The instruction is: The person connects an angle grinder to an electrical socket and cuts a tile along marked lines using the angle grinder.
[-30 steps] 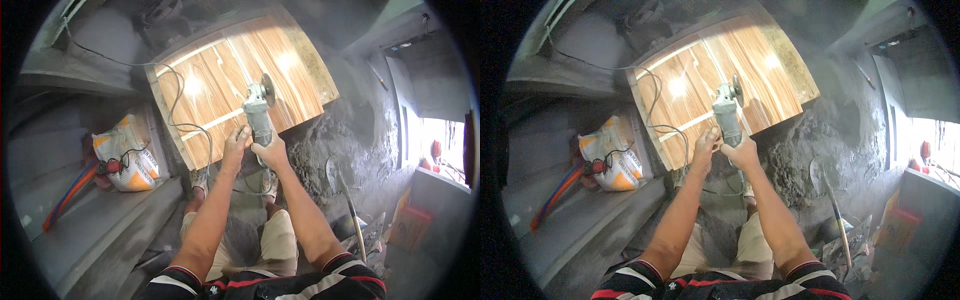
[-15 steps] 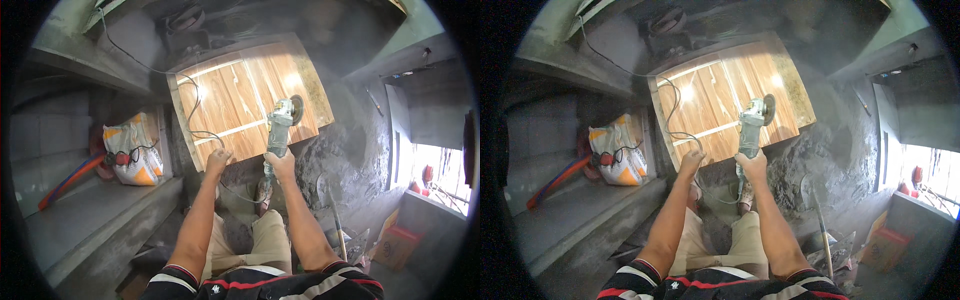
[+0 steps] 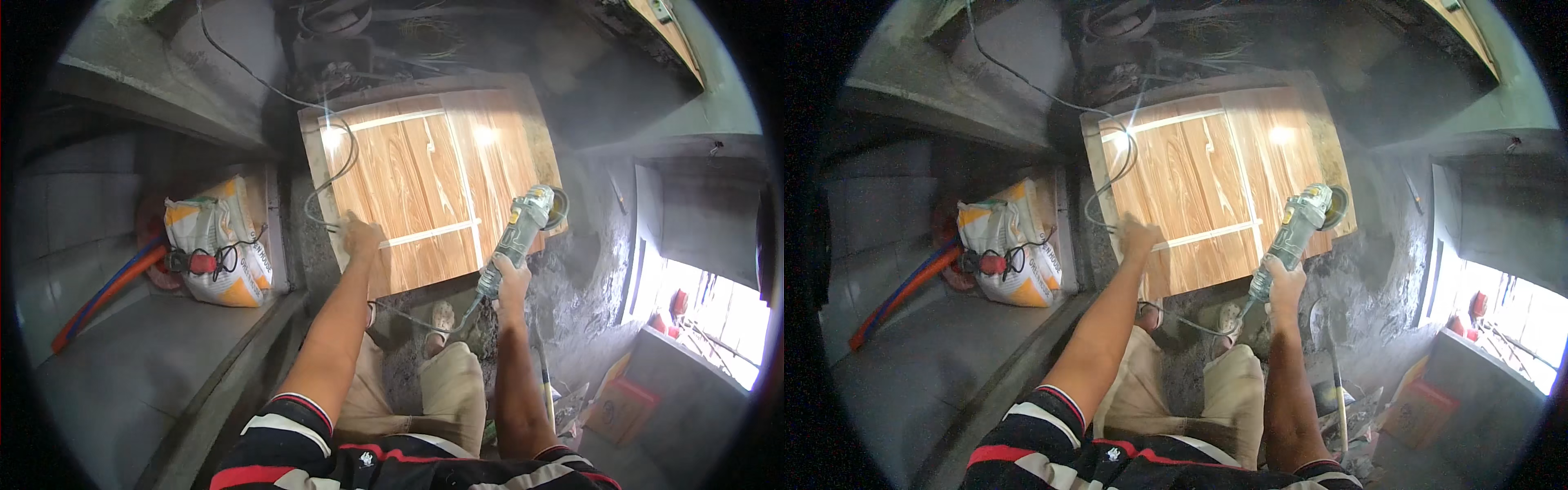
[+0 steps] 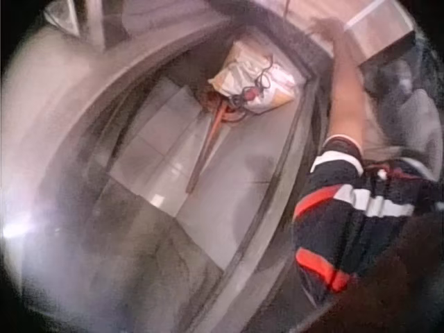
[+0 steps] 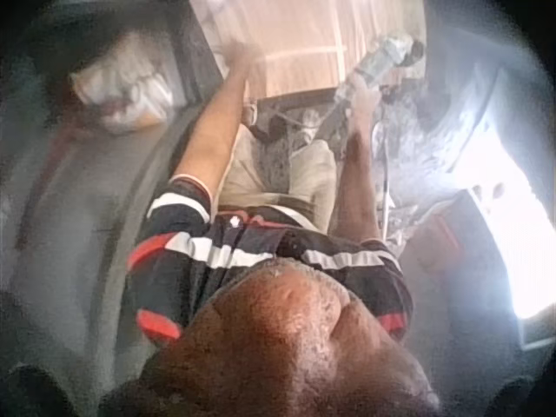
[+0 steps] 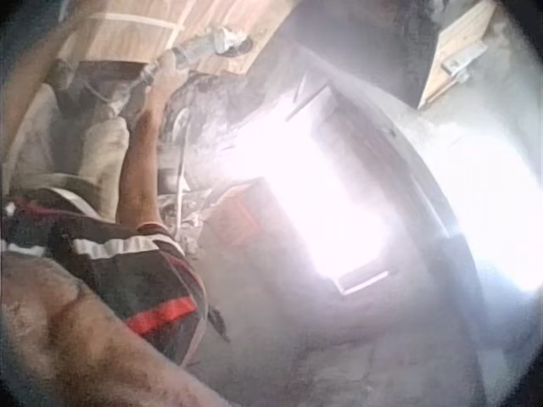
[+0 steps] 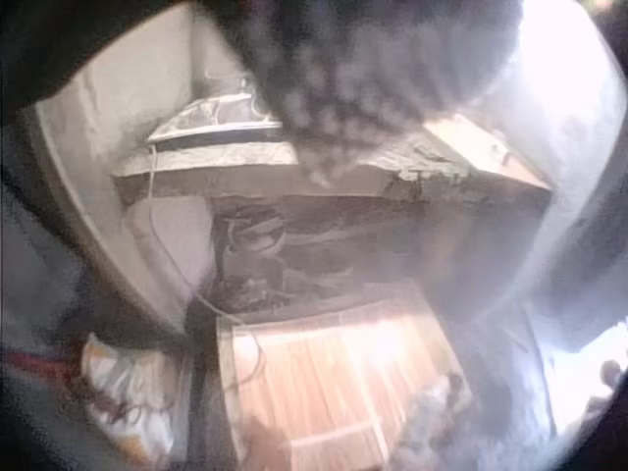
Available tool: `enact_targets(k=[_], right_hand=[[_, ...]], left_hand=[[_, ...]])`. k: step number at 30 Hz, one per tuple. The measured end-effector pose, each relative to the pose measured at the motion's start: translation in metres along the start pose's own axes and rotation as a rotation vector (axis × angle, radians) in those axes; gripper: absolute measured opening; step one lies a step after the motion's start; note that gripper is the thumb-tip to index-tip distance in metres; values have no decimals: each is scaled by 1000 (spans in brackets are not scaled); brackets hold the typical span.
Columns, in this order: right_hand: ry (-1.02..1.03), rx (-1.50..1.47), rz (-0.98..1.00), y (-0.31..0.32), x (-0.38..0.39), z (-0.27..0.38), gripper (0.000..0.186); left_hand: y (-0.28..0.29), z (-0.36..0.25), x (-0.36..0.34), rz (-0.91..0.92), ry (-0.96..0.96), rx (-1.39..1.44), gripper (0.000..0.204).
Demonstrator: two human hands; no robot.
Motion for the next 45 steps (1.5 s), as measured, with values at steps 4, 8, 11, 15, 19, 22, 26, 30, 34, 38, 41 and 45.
enact_targets(k=[4, 8, 11, 15, 19, 22, 26, 30, 34, 38, 41, 45], right_hand=[[40, 20, 1, -1, -20, 8, 23], [140, -18, 19, -30, -25, 30, 24], [83, -15, 49, -26, -45, 28, 25], [118, 22, 75, -26, -78, 28, 26], [111, 135, -77, -19, -105, 21, 29], [96, 92, -33, -41, -94, 35, 29], [83, 70, -87, -51, -89, 22, 22], [144, 23, -1, -58, -84, 15, 25], [60, 103, -45, -68, -69, 10, 26], [101, 24, -73, -54, -75, 10, 27], [113, 4, -69, -50, -81, 8, 26], [93, 73, -73, -46, -89, 6, 28]], left_hand=[[35, 17, -26, 55, 474, 221, 64], [62, 37, -67, 123, 421, 295, 48], [38, 62, -86, 240, 428, 498, 52], [24, 64, -90, 214, 407, 457, 57], [9, 66, -20, 287, 380, 228, 50], [14, 101, 24, -57, 294, -11, 44], [5, 125, 65, 148, 367, -139, 46], [-6, 127, 61, 593, 133, -325, 53], [-20, 167, 71, 838, 382, -65, 61], [-27, 153, 116, 463, 1188, 842, 74], [-58, 150, 142, 374, 1448, 943, 66], [-102, 141, 138, 390, 1444, 1397, 66]])
Point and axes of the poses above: each hand's wrist, its own x-axis away from the middle knuckle, its own y-axis out of the back of the hand, z = x × y, the point moved 3 cm from there along -x, towards the middle knuckle, and after that the axes turned 14 degrees about -z, right-handed, at the moved point
